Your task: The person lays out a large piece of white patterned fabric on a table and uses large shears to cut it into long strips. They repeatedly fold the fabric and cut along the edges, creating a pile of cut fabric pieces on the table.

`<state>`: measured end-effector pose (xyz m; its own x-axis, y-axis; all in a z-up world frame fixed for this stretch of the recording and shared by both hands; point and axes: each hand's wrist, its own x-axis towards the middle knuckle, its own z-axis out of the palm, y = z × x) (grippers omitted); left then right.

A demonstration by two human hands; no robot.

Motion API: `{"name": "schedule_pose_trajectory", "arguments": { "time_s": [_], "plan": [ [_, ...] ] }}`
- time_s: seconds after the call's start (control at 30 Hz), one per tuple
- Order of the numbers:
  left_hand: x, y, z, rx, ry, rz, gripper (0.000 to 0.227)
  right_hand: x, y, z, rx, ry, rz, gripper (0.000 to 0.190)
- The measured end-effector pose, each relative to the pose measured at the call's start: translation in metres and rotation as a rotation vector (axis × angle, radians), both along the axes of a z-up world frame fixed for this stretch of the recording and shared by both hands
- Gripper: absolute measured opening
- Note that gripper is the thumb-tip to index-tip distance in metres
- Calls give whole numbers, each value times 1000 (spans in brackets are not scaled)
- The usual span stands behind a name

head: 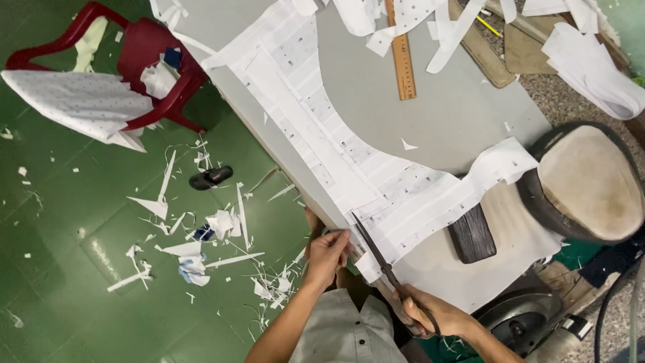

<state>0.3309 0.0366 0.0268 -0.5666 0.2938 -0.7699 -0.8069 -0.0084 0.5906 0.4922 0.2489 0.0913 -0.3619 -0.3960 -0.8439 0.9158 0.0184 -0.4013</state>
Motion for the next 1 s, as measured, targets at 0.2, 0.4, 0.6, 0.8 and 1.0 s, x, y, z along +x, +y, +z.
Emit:
{"name": "schedule_pose_trajectory", "arguments": {
  "time_s": [0.2,0.4,0.6,0.8,1.0],
  "plan": [
    [-16,32,4,-111,-20,167,18,-6,-2,-16,126,156,146,93],
    [-19,29,-6,-96,-58,169,20,-6,-1,-32,171,234,253,93],
    [-19,26,-9,-39,-63,179,18,-29,-4,-17,220,320,255,80],
    [-17,22,-14,28,-33,168,17,-20,-5,-37,361,288,241,65],
    [-16,19,-18,109,-51,174,15,-46,1,4,193,212,206,66]
  ]
}}
